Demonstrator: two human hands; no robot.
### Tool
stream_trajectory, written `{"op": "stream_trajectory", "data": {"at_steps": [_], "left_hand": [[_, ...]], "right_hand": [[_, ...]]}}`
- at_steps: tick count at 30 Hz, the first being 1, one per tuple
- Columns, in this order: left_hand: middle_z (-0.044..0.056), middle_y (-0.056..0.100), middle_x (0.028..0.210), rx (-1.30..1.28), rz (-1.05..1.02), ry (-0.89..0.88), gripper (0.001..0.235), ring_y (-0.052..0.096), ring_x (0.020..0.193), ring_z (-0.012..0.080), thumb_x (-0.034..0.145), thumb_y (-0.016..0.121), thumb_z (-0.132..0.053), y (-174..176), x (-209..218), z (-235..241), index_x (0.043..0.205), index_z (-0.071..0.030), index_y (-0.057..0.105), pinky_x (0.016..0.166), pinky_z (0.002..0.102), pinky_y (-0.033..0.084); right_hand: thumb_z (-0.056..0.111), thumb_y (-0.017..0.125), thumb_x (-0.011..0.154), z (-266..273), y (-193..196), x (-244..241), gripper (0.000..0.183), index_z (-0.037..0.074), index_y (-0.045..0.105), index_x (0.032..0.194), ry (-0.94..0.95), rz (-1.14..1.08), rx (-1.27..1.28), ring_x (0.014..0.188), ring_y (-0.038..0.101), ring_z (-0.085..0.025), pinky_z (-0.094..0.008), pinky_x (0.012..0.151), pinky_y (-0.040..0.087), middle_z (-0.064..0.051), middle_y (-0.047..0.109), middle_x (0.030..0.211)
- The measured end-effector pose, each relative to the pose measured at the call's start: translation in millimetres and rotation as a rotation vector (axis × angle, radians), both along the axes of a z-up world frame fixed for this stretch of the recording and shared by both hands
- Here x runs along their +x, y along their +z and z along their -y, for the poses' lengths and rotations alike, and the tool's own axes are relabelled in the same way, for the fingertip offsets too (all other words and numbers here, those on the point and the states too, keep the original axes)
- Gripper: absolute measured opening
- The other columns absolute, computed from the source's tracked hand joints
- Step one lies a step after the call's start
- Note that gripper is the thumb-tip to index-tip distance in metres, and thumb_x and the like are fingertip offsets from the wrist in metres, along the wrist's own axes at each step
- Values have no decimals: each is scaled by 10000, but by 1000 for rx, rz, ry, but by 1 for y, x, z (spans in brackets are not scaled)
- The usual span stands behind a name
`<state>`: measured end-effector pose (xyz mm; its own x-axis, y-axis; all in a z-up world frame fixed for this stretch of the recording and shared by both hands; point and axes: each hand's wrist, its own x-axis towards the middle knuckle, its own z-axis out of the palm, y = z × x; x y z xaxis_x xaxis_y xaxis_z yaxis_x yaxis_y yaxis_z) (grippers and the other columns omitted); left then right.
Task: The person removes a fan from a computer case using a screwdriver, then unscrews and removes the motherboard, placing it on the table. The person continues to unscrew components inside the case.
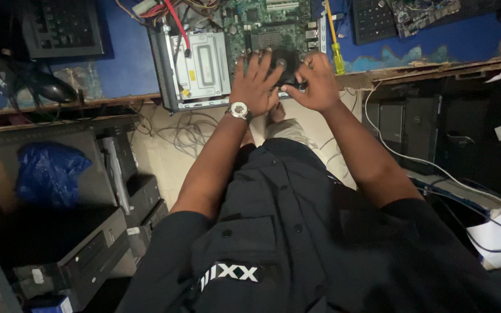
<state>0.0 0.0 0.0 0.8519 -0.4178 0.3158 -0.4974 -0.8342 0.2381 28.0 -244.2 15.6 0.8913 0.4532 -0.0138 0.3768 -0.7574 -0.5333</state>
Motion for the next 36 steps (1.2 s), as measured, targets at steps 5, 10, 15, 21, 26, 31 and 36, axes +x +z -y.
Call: {"op": "stream_trajectory", "data": {"at_steps": [5,10,15,21,26,31,36], "left_hand": [[170,442,1563,-34,-4,-39,499,408,1405,395,907,650,-378,16,-1,0,1350,-148,663,1150,628,317],[161,468,1534,-25,2,-47,470,421,1399,381,914,649,-365,21,-1,-1,1307,-109,672,1147,620,325],[180,474,1513,-17,23,-54,480,428,1389,383,920,645,-357,21,-1,-1,1308,-76,672,1152,610,333],[210,469,1502,-56,-6,-10,555,426,1361,398,870,646,-374,19,0,0,1355,-104,648,1116,625,329],[185,470,1527,-48,27,-30,500,419,1384,397,910,659,-368,14,-2,-1,1370,-173,640,1134,632,323],[178,483,1517,-37,40,-60,475,427,1374,388,918,662,-349,14,0,-1,1345,-141,654,1126,638,325],[179,487,1505,-26,15,-68,489,432,1377,385,909,662,-353,19,-1,-2,1313,-78,658,1138,633,330]], "right_hand": [[435,809,913,-13,32,1,577,122,643,1368,106,181,77,1360,476,-444,-538,1133,410,-218,507,1449],[421,720,941,-24,48,2,606,113,630,1455,152,242,-9,1399,449,-459,-555,1135,380,-239,464,1541],[419,685,933,-26,45,3,612,120,628,1464,159,240,-84,1410,440,-441,-550,1132,377,-212,463,1563],[497,801,917,-15,31,0,450,116,644,1097,13,-14,-47,1369,506,-378,-489,1156,421,-182,541,1351],[458,829,901,-15,29,-1,559,85,641,1273,53,131,69,1351,467,-448,-537,1130,392,-253,502,1412],[424,744,929,-20,40,1,636,105,628,1468,127,213,33,1388,445,-456,-552,1135,375,-255,470,1521],[417,719,934,-25,44,3,623,134,620,1480,141,219,-55,1398,441,-448,-549,1144,364,-221,465,1557]]}}
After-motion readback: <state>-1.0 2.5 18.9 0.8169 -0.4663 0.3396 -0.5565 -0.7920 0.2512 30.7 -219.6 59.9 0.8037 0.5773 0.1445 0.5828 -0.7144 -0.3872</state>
